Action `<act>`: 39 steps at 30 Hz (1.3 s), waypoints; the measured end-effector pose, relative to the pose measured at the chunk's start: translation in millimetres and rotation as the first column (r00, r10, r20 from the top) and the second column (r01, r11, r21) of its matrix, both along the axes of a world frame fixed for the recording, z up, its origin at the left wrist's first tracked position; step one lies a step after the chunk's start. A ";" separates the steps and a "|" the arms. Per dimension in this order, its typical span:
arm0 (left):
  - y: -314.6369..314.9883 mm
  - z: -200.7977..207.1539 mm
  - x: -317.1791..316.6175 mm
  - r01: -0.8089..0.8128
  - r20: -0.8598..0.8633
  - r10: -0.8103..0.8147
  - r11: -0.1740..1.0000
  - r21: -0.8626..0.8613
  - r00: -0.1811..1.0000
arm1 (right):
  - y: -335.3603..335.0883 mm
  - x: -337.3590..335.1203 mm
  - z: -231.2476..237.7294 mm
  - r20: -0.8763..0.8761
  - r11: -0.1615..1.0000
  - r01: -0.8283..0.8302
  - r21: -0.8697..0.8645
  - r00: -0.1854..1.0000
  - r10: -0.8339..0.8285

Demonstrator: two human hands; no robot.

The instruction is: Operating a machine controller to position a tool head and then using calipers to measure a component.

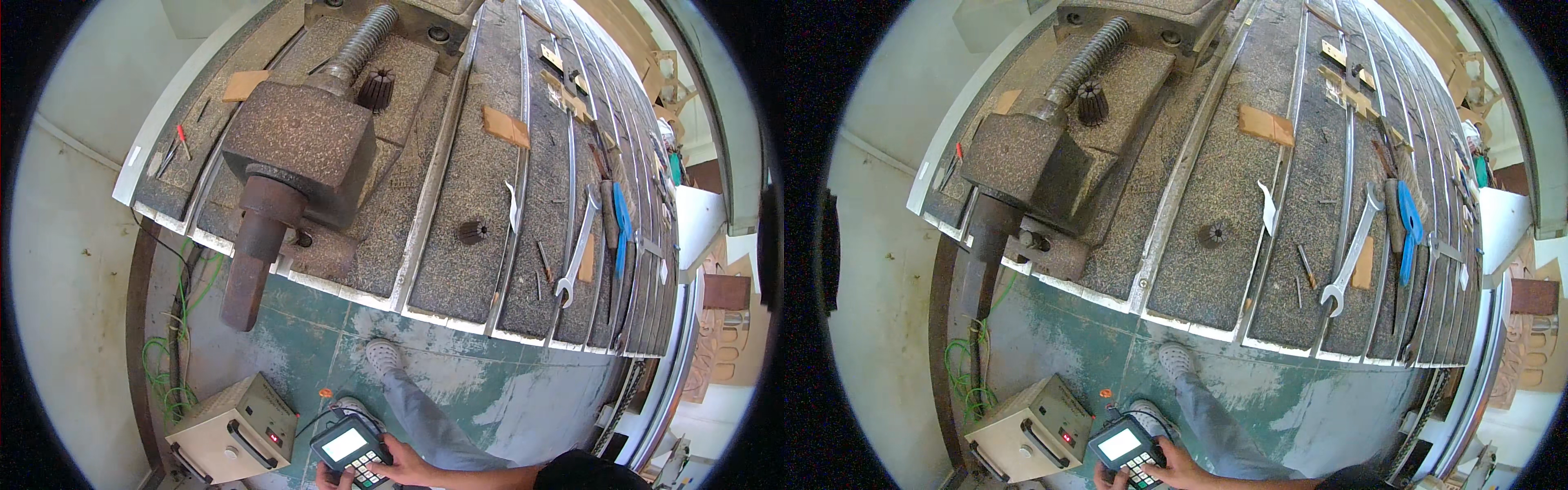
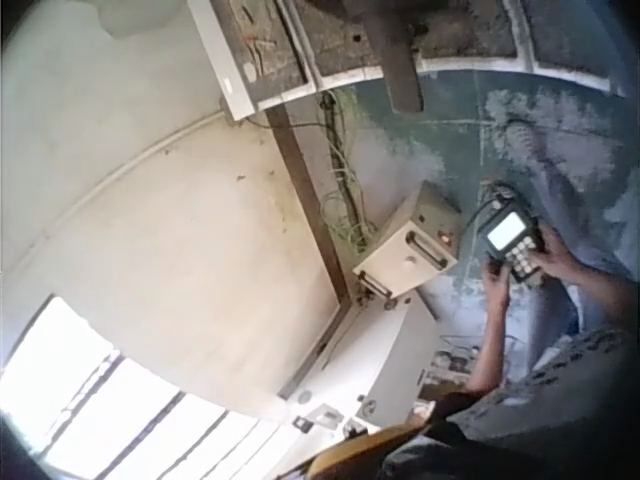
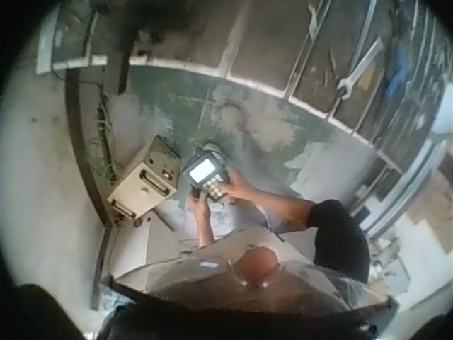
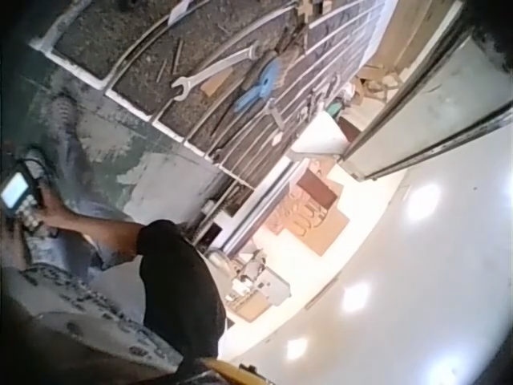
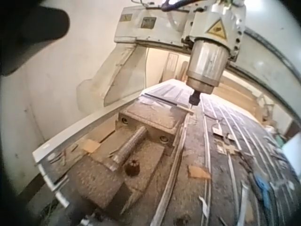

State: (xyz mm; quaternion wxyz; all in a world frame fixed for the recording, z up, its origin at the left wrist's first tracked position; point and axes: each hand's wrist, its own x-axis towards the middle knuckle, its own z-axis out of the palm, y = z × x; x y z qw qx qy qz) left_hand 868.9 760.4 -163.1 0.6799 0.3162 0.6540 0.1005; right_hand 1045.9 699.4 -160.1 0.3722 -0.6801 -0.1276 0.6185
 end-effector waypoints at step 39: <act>19.0 -11.3 26.9 0.186 -0.142 -0.201 0.976 -0.111 0.969 | 24.7 43.9 3.9 0.079 0.993 -0.058 -0.104 0.995 0.067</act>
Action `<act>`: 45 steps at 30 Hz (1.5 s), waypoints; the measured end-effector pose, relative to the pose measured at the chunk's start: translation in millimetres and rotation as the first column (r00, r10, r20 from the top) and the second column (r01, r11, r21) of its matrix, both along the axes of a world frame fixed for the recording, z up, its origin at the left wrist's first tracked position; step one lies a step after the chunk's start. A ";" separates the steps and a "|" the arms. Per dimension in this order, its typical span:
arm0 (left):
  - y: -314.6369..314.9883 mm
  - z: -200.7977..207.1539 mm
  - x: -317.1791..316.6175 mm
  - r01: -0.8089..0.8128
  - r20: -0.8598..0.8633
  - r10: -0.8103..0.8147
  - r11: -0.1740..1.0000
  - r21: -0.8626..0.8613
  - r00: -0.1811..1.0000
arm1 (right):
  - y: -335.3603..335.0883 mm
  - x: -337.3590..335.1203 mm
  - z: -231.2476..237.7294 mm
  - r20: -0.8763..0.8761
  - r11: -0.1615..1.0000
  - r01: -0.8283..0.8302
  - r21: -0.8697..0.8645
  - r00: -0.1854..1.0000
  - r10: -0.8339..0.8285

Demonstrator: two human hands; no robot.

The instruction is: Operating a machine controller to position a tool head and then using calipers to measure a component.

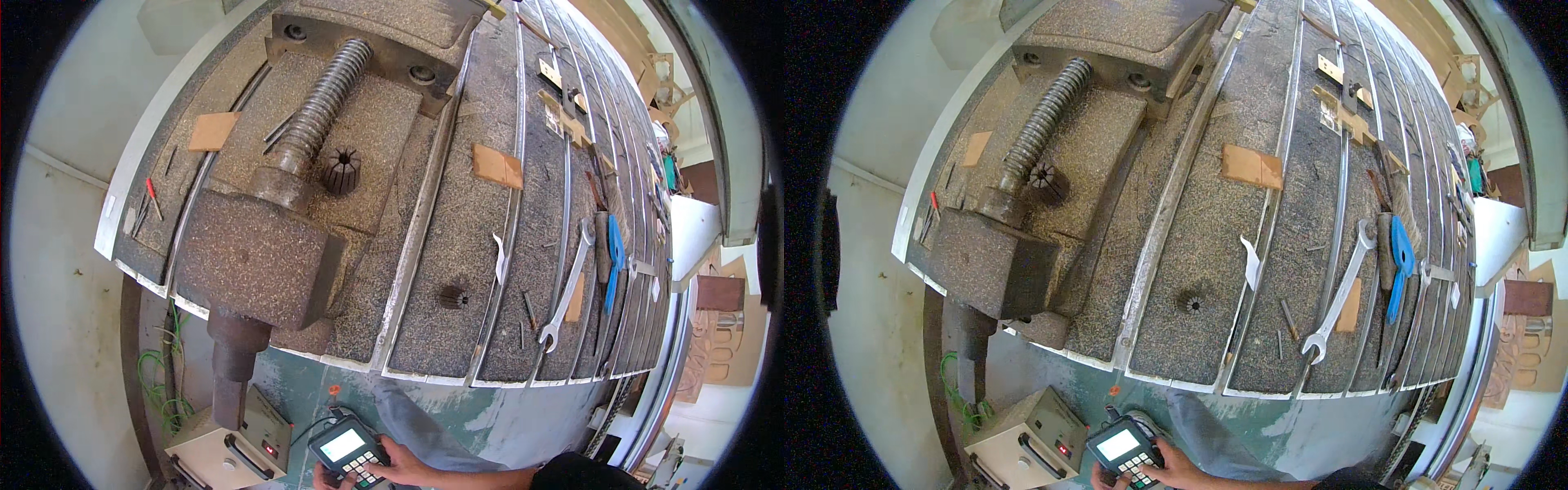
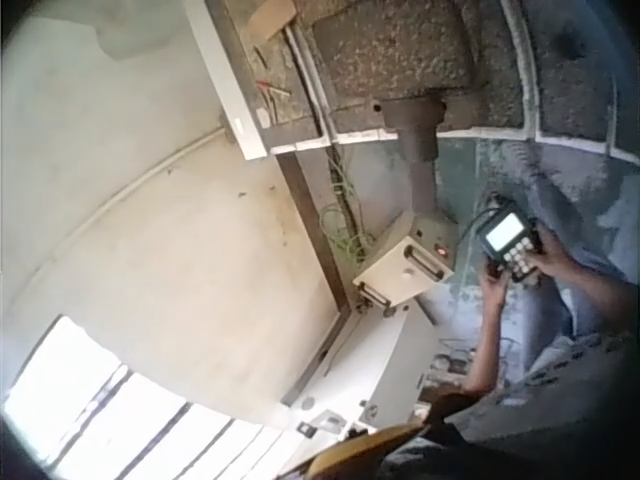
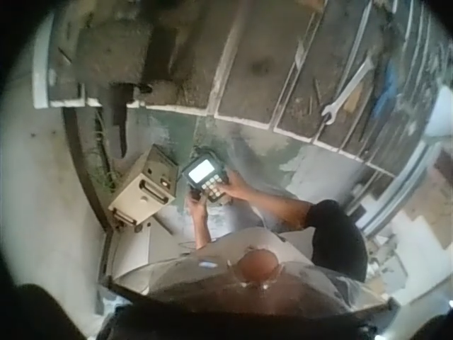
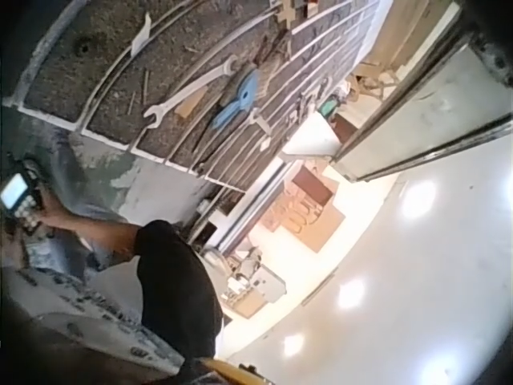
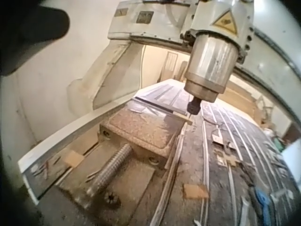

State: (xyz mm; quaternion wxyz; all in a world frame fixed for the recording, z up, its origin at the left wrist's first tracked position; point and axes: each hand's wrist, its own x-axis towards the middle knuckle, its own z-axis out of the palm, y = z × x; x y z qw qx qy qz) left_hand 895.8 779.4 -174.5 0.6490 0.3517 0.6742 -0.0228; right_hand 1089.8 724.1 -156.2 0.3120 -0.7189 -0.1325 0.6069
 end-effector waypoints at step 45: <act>20.8 -50.9 37.4 -0.035 0.203 0.034 0.999 0.002 0.979 | -11.1 4.0 -77.1 0.005 0.996 0.066 -0.055 0.998 -0.066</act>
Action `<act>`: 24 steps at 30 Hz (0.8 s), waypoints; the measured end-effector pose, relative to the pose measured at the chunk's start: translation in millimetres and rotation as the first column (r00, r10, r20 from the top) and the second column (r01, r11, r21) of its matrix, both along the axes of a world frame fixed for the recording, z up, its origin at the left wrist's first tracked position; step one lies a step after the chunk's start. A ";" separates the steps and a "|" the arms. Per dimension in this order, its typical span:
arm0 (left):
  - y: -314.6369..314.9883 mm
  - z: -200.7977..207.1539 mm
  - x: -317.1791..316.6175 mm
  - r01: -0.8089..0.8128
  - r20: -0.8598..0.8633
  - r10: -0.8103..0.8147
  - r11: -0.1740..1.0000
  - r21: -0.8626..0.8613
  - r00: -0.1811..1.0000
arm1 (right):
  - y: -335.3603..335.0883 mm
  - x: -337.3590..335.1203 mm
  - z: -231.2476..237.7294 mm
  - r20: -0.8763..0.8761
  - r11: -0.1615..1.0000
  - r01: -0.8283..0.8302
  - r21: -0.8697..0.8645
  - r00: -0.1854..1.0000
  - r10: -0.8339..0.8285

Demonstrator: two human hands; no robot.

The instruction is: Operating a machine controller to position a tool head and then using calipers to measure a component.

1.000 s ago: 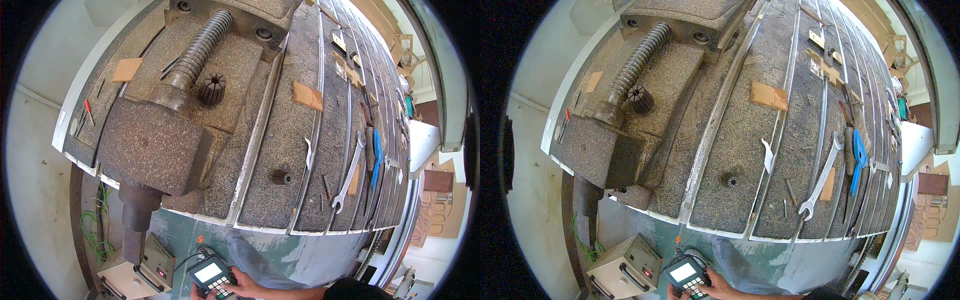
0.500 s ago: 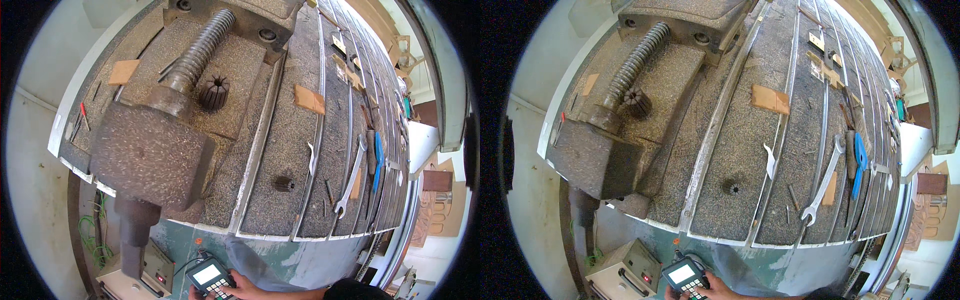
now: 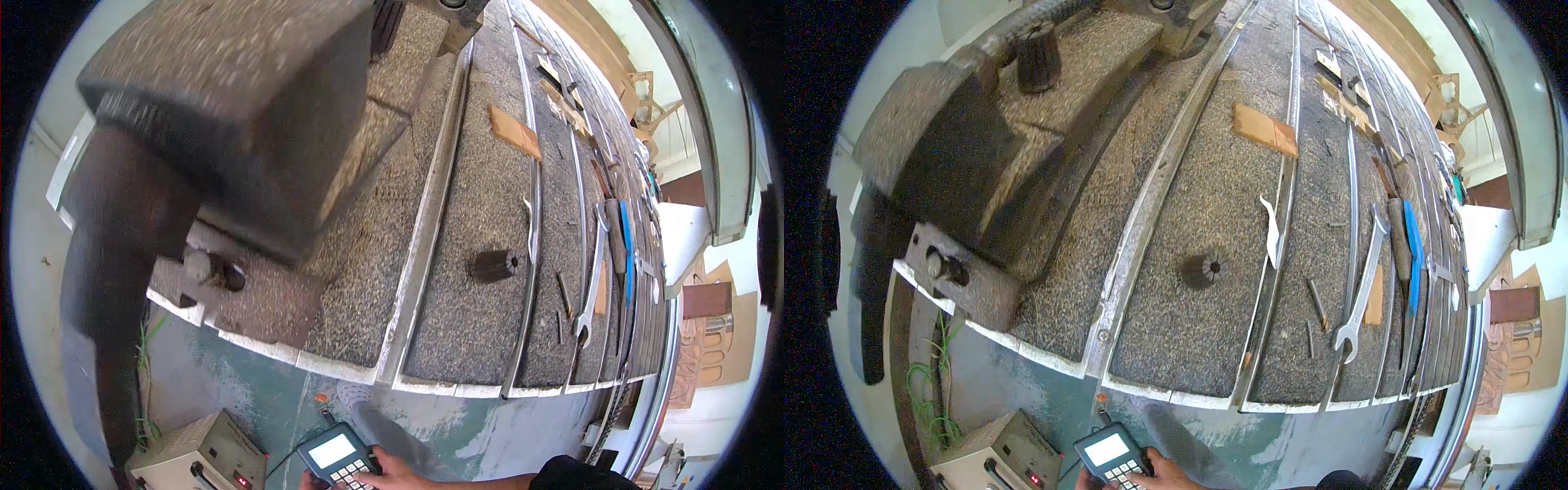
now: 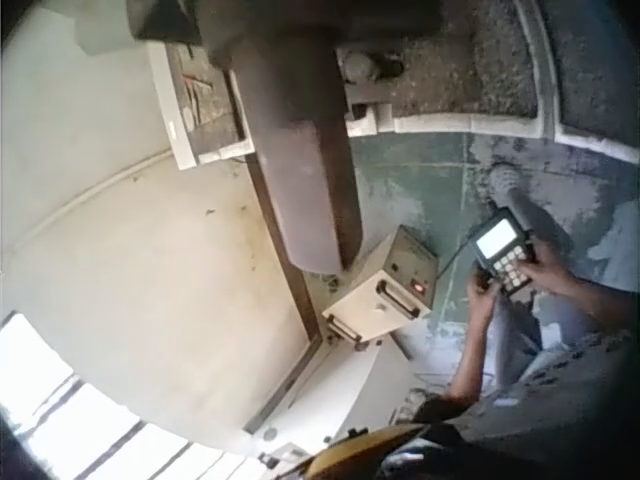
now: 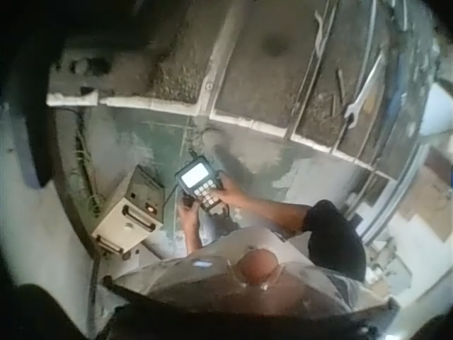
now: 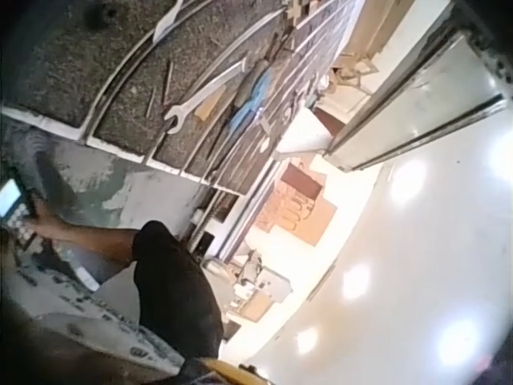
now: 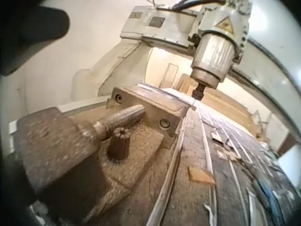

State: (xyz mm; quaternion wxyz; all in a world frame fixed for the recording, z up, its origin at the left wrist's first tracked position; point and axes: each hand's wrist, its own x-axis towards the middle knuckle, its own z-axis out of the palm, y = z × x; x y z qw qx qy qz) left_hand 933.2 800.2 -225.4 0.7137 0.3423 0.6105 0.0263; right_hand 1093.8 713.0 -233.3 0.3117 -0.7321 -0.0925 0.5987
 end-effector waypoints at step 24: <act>-34.6 -15.0 -42.0 -0.161 0.017 0.163 0.983 -0.087 0.987 | -9.5 -28.5 4.2 -0.093 1.000 -0.003 -0.014 0.996 0.002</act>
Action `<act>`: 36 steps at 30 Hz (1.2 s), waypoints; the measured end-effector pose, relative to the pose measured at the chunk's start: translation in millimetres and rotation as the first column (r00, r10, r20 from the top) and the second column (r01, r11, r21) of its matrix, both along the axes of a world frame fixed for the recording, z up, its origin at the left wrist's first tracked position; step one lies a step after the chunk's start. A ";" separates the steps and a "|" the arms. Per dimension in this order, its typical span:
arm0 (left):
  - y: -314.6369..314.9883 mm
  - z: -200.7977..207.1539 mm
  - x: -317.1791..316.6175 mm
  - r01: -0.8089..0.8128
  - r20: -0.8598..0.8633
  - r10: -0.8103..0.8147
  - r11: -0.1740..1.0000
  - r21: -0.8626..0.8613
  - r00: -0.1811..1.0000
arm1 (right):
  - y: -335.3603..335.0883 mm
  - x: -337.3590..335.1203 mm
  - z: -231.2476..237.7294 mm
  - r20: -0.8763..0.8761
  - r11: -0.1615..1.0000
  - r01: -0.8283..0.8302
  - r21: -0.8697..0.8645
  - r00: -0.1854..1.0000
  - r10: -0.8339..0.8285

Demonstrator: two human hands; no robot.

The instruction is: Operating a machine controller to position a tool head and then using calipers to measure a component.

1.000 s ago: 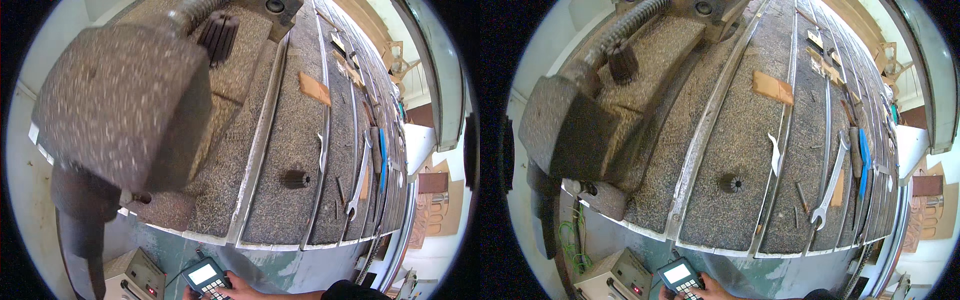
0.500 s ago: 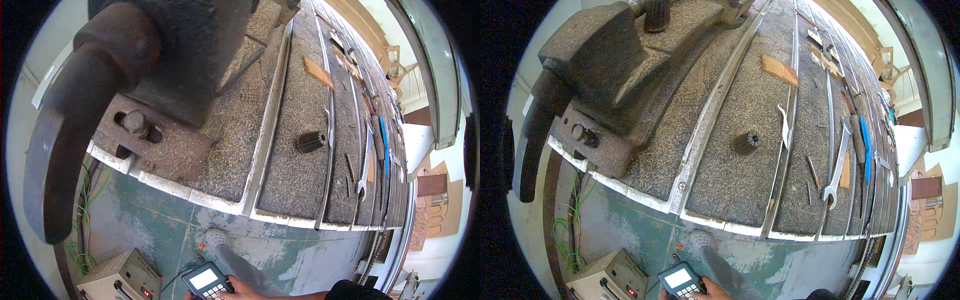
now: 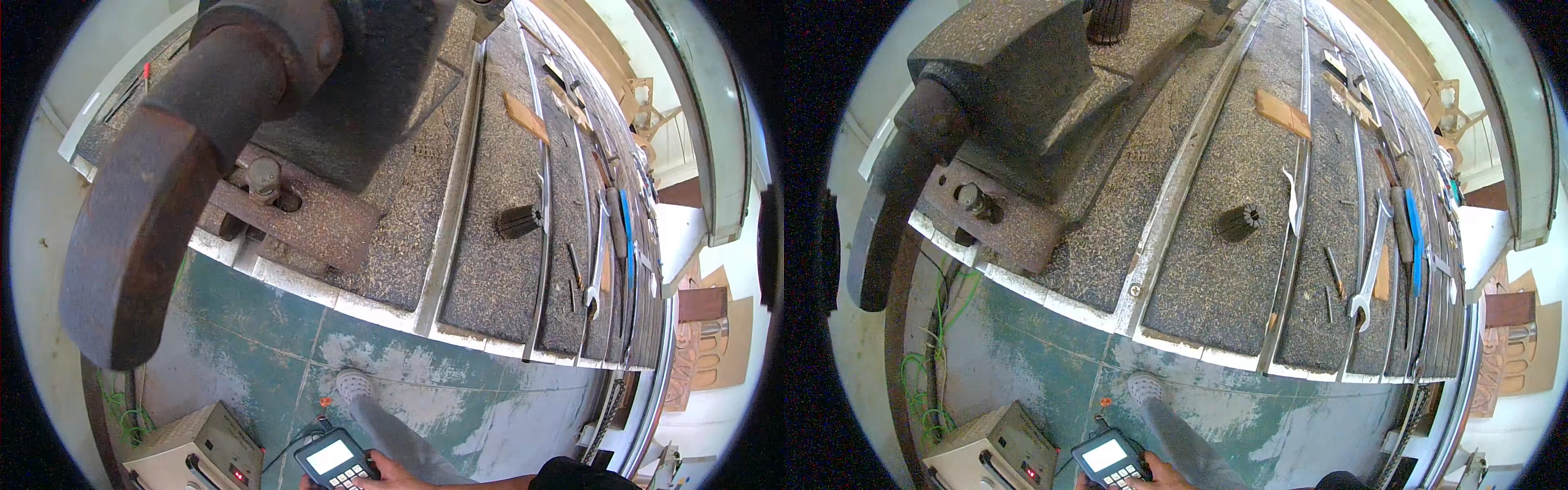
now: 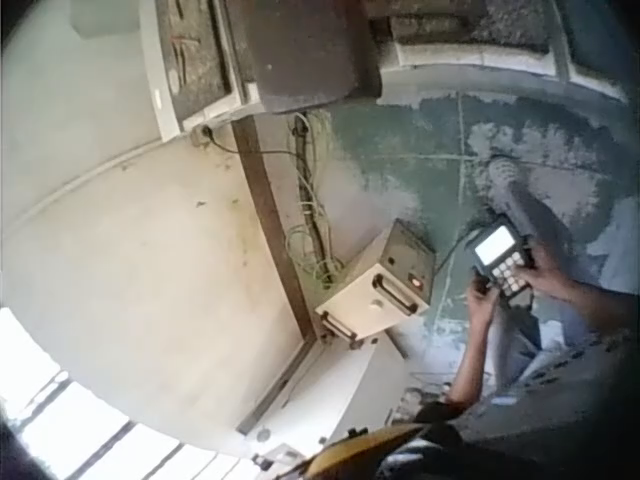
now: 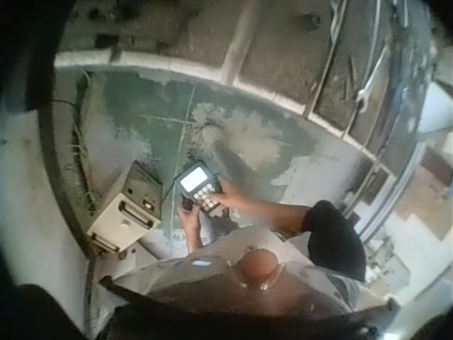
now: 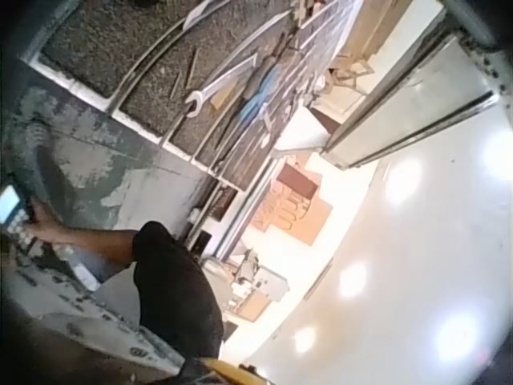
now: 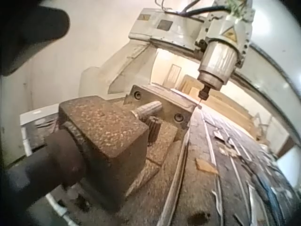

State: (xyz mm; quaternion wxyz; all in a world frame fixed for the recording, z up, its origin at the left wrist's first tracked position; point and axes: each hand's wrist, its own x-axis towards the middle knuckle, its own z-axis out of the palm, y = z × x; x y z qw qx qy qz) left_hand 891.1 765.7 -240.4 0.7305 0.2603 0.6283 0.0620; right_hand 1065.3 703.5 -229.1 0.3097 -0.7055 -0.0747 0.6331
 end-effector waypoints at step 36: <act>66.9 91.2 99.9 0.133 -0.157 -0.147 0.986 -0.100 0.977 | -14.7 25.9 -16.2 0.059 0.985 0.085 0.153 0.994 -0.095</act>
